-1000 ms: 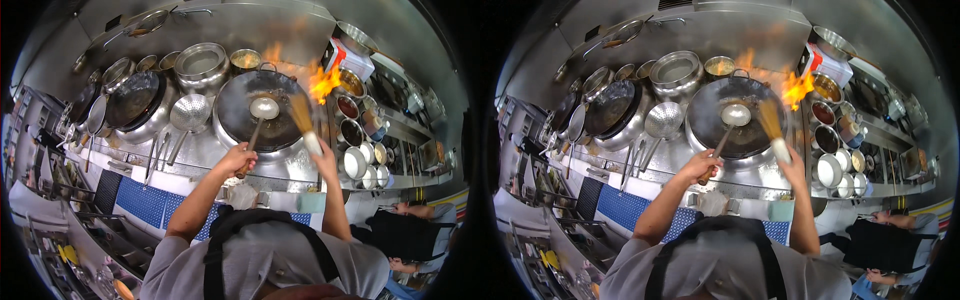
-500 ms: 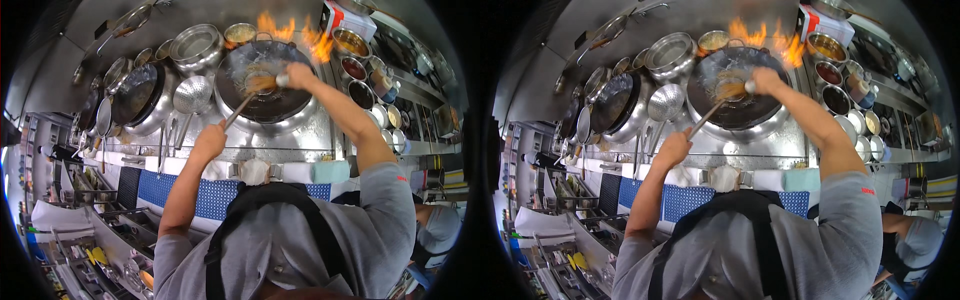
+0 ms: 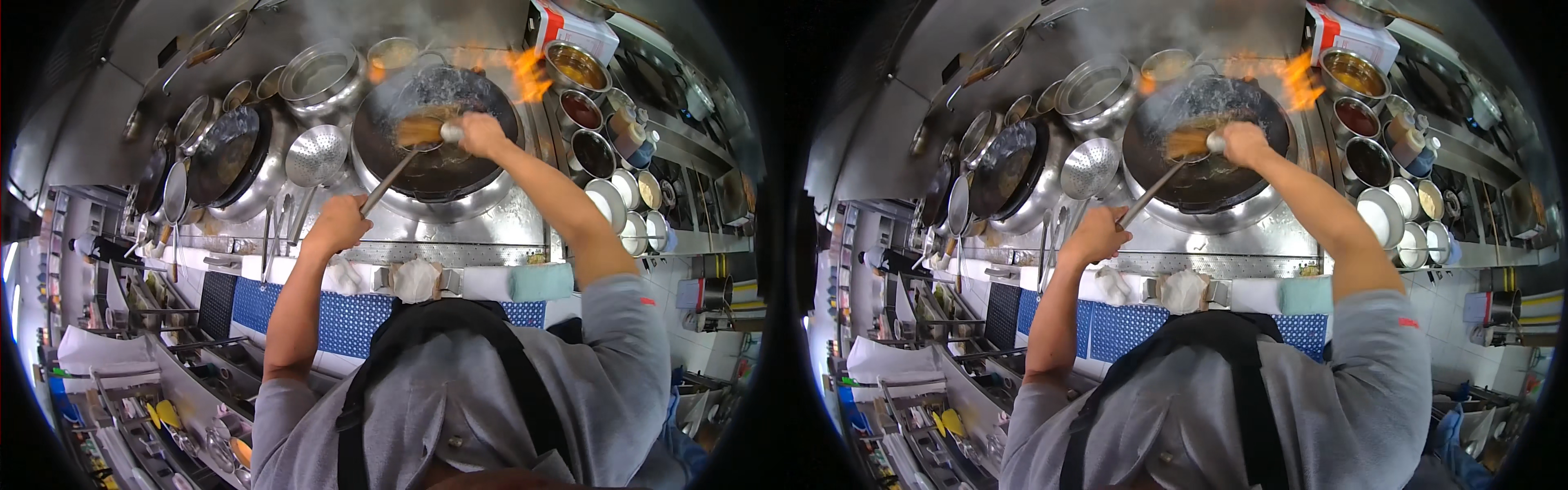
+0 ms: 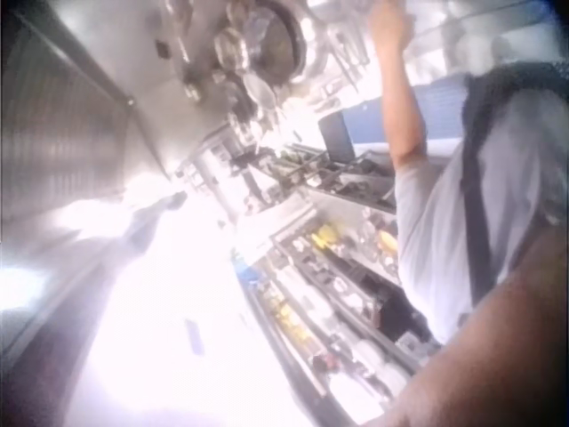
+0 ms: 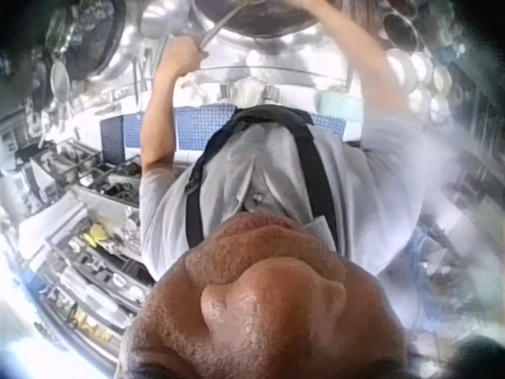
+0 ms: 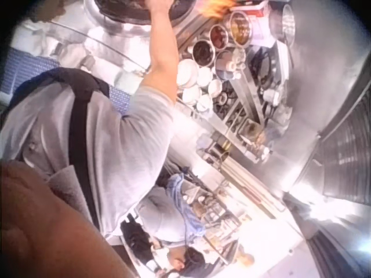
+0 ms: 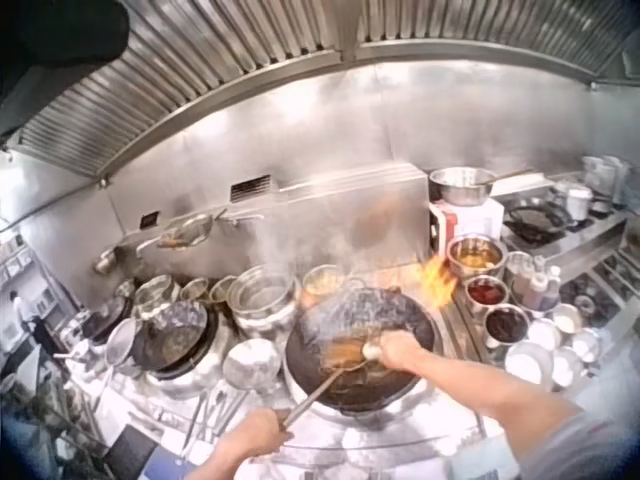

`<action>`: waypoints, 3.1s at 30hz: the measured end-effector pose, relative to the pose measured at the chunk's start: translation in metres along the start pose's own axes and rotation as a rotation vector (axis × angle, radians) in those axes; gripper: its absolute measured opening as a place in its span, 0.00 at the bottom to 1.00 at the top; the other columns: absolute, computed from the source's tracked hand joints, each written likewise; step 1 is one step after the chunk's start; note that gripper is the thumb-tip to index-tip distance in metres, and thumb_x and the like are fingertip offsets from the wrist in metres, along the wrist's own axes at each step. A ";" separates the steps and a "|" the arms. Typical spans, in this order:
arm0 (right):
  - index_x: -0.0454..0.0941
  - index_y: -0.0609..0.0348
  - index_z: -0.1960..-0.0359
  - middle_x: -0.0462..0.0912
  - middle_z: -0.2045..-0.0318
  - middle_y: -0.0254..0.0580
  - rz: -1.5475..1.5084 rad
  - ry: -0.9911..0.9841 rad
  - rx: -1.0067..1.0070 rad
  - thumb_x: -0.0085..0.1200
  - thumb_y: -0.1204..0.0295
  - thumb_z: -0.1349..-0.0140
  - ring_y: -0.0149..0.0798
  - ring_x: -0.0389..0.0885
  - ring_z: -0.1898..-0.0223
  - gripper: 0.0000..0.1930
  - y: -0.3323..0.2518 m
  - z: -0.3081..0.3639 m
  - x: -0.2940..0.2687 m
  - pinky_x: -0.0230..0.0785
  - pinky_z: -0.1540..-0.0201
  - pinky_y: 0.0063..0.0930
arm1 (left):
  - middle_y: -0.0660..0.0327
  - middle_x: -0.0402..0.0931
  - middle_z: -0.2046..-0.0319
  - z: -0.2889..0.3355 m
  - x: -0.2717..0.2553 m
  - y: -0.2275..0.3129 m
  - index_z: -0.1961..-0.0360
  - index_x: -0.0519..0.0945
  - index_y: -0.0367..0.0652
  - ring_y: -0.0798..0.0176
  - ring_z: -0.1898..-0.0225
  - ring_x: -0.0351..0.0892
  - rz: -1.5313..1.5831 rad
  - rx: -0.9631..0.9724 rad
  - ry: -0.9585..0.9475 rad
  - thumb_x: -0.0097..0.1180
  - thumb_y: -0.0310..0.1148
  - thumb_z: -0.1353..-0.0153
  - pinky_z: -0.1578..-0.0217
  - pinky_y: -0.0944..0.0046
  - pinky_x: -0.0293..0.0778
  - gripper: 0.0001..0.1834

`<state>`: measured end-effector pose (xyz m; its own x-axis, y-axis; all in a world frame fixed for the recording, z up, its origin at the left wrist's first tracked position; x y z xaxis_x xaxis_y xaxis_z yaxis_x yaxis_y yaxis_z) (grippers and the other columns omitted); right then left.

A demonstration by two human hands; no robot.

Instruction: The person cooks noodles in a wok using a ladle, transfers the cooked noodles onto a plate, and cleans the wok on the stove with water using a bamboo whisk.

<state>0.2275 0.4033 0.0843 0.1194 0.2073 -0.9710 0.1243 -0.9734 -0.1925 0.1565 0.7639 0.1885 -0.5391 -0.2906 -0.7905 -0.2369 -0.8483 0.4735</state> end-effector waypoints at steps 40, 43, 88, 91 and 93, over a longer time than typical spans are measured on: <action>0.87 0.44 0.46 0.84 0.53 0.54 -0.082 0.176 0.093 0.71 0.64 0.46 0.59 0.87 0.52 0.23 -0.058 0.001 -0.049 0.79 0.44 0.48 | 0.66 0.66 0.74 -0.028 0.087 -0.064 0.46 0.74 0.27 0.75 0.79 0.63 2.485 -0.096 -0.722 0.46 0.38 0.22 0.83 0.76 0.67 0.20; 0.91 0.43 0.54 0.88 0.54 0.55 -0.150 -0.052 0.073 0.69 0.62 0.46 0.53 0.88 0.49 0.16 -0.034 -0.002 -0.003 0.80 0.45 0.48 | 0.65 0.66 0.73 -0.029 0.075 -0.071 0.44 0.73 0.25 0.75 0.78 0.65 2.314 -0.264 -0.655 0.44 0.35 0.22 0.83 0.76 0.67 0.20; 0.88 0.57 0.49 0.90 0.57 0.55 -0.572 0.302 -0.162 0.72 0.63 0.43 0.53 0.89 0.52 0.21 -0.040 0.079 -0.165 0.78 0.46 0.40 | 0.71 0.59 0.81 0.077 0.105 -0.001 0.25 0.65 0.44 0.76 0.87 0.58 1.524 -0.015 -0.002 0.50 0.25 0.27 0.88 0.72 0.61 0.29; 0.89 0.50 0.49 0.90 0.58 0.51 -0.214 0.161 -0.073 0.69 0.59 0.40 0.55 0.89 0.55 0.18 -0.010 0.063 -0.166 0.79 0.48 0.43 | 0.71 0.59 0.82 0.088 0.124 0.003 0.26 0.66 0.44 0.77 0.87 0.58 1.616 -0.046 -0.057 0.50 0.26 0.26 0.88 0.72 0.60 0.28; 0.90 0.49 0.50 0.91 0.58 0.50 -0.153 0.330 0.006 0.70 0.57 0.40 0.53 0.89 0.55 0.19 0.012 0.059 -0.173 0.80 0.49 0.45 | 0.70 0.63 0.81 0.093 0.135 -0.002 0.27 0.68 0.42 0.77 0.87 0.60 1.458 -0.106 0.084 0.51 0.25 0.27 0.88 0.73 0.60 0.27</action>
<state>0.1507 0.3505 0.2415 0.4115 0.3696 -0.8331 0.1592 -0.9292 -0.3336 0.0093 0.7675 0.1163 -0.1955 -0.9229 0.3317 0.5265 0.1866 0.8294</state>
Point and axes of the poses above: each hand's wrist, its own z-axis away from the middle knuckle, its own x-axis out of the palm, y = z × x, the point moved 1 cm from there along -z, towards the middle knuckle
